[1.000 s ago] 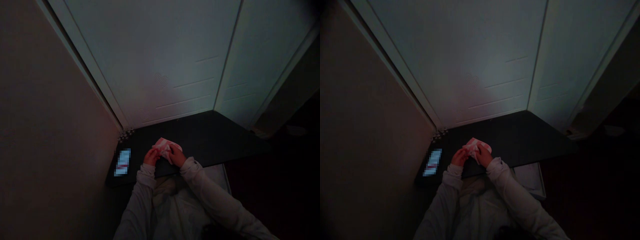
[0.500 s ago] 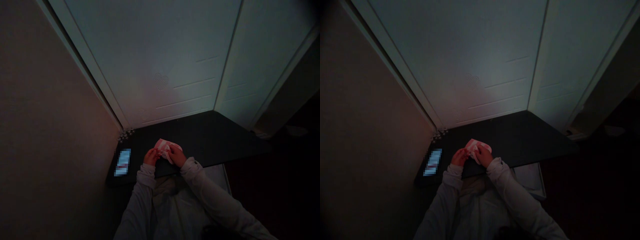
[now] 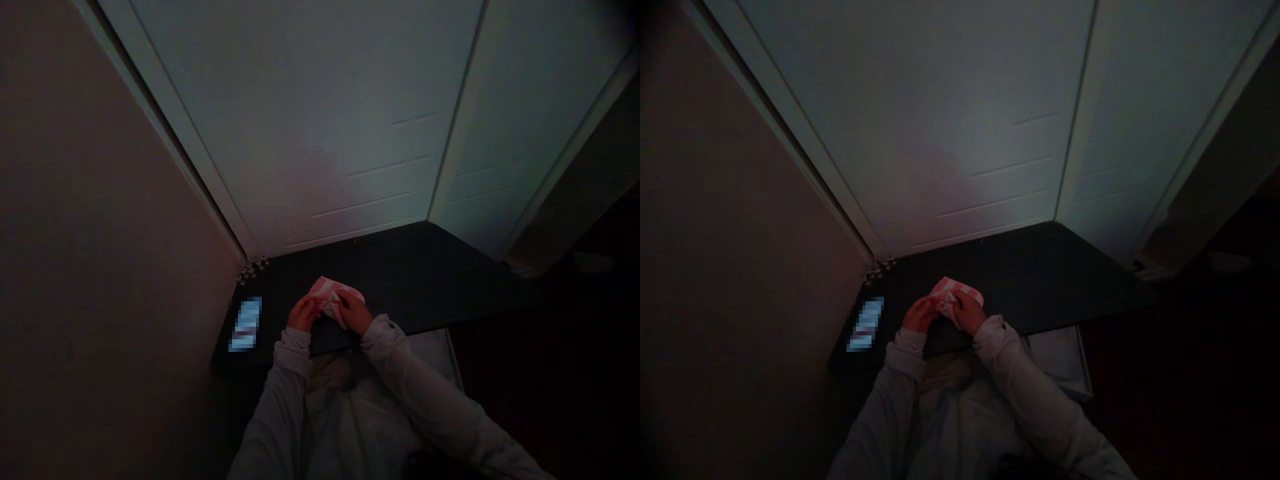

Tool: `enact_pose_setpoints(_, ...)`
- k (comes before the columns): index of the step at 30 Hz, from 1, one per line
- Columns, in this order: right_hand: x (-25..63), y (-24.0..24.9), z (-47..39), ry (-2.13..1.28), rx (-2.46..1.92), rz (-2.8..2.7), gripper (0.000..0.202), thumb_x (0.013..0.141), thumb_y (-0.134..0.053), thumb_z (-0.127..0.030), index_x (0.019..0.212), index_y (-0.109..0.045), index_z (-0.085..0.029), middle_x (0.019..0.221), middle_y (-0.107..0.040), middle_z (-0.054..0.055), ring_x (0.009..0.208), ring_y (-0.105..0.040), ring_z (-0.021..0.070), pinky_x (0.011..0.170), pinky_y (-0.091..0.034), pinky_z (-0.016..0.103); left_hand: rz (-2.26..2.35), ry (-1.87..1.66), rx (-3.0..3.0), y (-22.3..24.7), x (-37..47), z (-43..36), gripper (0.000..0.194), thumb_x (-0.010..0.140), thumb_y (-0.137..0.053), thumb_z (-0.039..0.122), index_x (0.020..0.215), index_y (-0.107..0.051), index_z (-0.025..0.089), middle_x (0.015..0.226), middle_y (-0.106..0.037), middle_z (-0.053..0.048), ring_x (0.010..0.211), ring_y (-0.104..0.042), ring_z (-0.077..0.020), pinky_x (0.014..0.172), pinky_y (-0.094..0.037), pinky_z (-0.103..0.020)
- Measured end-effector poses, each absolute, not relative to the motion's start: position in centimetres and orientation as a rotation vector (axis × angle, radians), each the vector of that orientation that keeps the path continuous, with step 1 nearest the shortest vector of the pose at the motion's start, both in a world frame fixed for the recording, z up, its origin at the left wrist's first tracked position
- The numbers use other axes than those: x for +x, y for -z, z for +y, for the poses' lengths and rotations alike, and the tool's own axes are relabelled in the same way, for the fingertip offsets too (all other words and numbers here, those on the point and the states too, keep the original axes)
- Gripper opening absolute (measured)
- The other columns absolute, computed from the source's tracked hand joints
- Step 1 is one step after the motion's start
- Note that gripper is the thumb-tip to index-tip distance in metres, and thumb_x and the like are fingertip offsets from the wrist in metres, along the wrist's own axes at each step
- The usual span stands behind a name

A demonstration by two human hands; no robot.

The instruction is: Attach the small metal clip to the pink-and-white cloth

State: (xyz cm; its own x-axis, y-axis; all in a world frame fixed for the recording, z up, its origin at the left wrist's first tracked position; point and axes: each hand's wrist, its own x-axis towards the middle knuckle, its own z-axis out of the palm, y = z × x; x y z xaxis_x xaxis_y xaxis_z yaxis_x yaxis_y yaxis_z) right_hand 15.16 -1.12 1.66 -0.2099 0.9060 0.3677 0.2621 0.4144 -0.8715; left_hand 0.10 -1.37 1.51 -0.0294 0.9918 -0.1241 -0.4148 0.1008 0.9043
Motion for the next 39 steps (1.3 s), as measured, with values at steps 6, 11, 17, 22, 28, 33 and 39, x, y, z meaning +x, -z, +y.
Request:
enact_pose_setpoints(6, 15.10, -1.54, -1.07, -0.859, -1.043, -1.702, 0.015, 0.069, -0.040, -0.017, 0.078, -0.052, -0.016, 0.071, -0.054, 0.000, 0.067, -0.048, 0.0136, 0.062, -0.037, 0.026, 0.979, -1.352, 0.776, -1.26, 0.03, -1.25, 0.034, 0.048, -0.070, 0.029, 0.074, -0.055, 0.012, 0.065, -0.062, -0.003, 0.051, -0.056, -0.0110, 0.046, -0.040, -0.022)
enact_pose_setpoints(11, 15.16, -1.44, -1.07, -0.797, -1.102, -1.726, 0.009, 0.069, -0.040, -0.018, 0.072, -0.049, -0.017, 0.064, -0.048, -0.002, 0.061, -0.044, 0.0124, 0.058, -0.034, 0.024, 0.998, -1.349, 0.757, -1.33, 0.08, -1.24, 0.032, 0.050, -0.069, 0.028, 0.075, -0.056, 0.013, 0.064, -0.062, -0.003, 0.050, -0.056, -0.0109, 0.046, -0.040, -0.022)
enact_pose_setpoints(17, 15.14, -1.47, -1.10, -0.748, -1.113, -1.740, 0.007, 0.069, -0.039, -0.017, 0.071, -0.046, -0.018, 0.063, -0.045, -0.003, 0.061, -0.043, 0.0124, 0.057, -0.032, 0.024, 0.996, -1.355, 0.755, -1.39, 0.07, -1.22, 0.030, 0.050, -0.068, 0.027, 0.074, -0.056, 0.013, 0.065, -0.062, -0.003, 0.050, -0.056, -0.0109, 0.045, -0.040, -0.022)
enact_pose_setpoints(22, 15.02, -1.35, -1.02, -0.747, -1.121, -1.709, 0.007, 0.070, -0.038, -0.020, 0.068, -0.044, -0.018, 0.061, -0.043, -0.003, 0.060, -0.042, 0.0123, 0.056, -0.033, 0.024, 1.003, -1.347, 0.764, -1.52, 0.13, -1.36, 0.030, 0.052, -0.067, 0.027, 0.076, -0.056, 0.013, 0.065, -0.062, -0.004, 0.051, -0.056, -0.0109, 0.046, -0.040, -0.022)
enact_pose_setpoints(28, 15.02, -1.52, -1.09, -0.722, -1.138, -1.706, 0.007, 0.070, -0.038, -0.019, 0.070, -0.045, -0.018, 0.064, -0.046, -0.001, 0.061, -0.043, 0.0131, 0.058, -0.034, 0.025, 1.004, -1.337, 0.760, -1.58, 0.18, -1.41, 0.033, 0.049, -0.069, 0.027, 0.076, -0.056, 0.013, 0.065, -0.062, -0.003, 0.052, -0.057, -0.0112, 0.046, -0.040, -0.021)
enact_pose_setpoints(33, 15.00, -1.36, -0.95, -0.705, -1.137, -1.652, 0.010, 0.071, -0.037, -0.019, 0.070, -0.047, -0.018, 0.065, -0.048, -0.001, 0.061, -0.044, 0.0135, 0.059, -0.035, 0.026, 1.005, -1.340, 0.796, -1.27, 0.15, -1.27, 0.033, 0.052, -0.068, 0.027, 0.080, -0.057, 0.013, 0.073, -0.063, -0.005, 0.057, -0.058, -0.0123, 0.047, -0.041, -0.021)
enact_pose_setpoints(39, 15.08, -1.31, -0.64, -0.731, -1.126, -1.574, 0.015, 0.070, -0.038, -0.019, 0.077, -0.052, -0.017, 0.074, -0.054, 0.002, 0.068, -0.047, 0.0147, 0.065, -0.038, 0.028, 1.015, -1.357, 0.772, -1.45, 0.24, -1.25, 0.034, 0.053, -0.067, 0.021, 0.084, -0.057, 0.014, 0.075, -0.062, -0.005, 0.061, -0.058, -0.0129, 0.048, -0.041, -0.021)
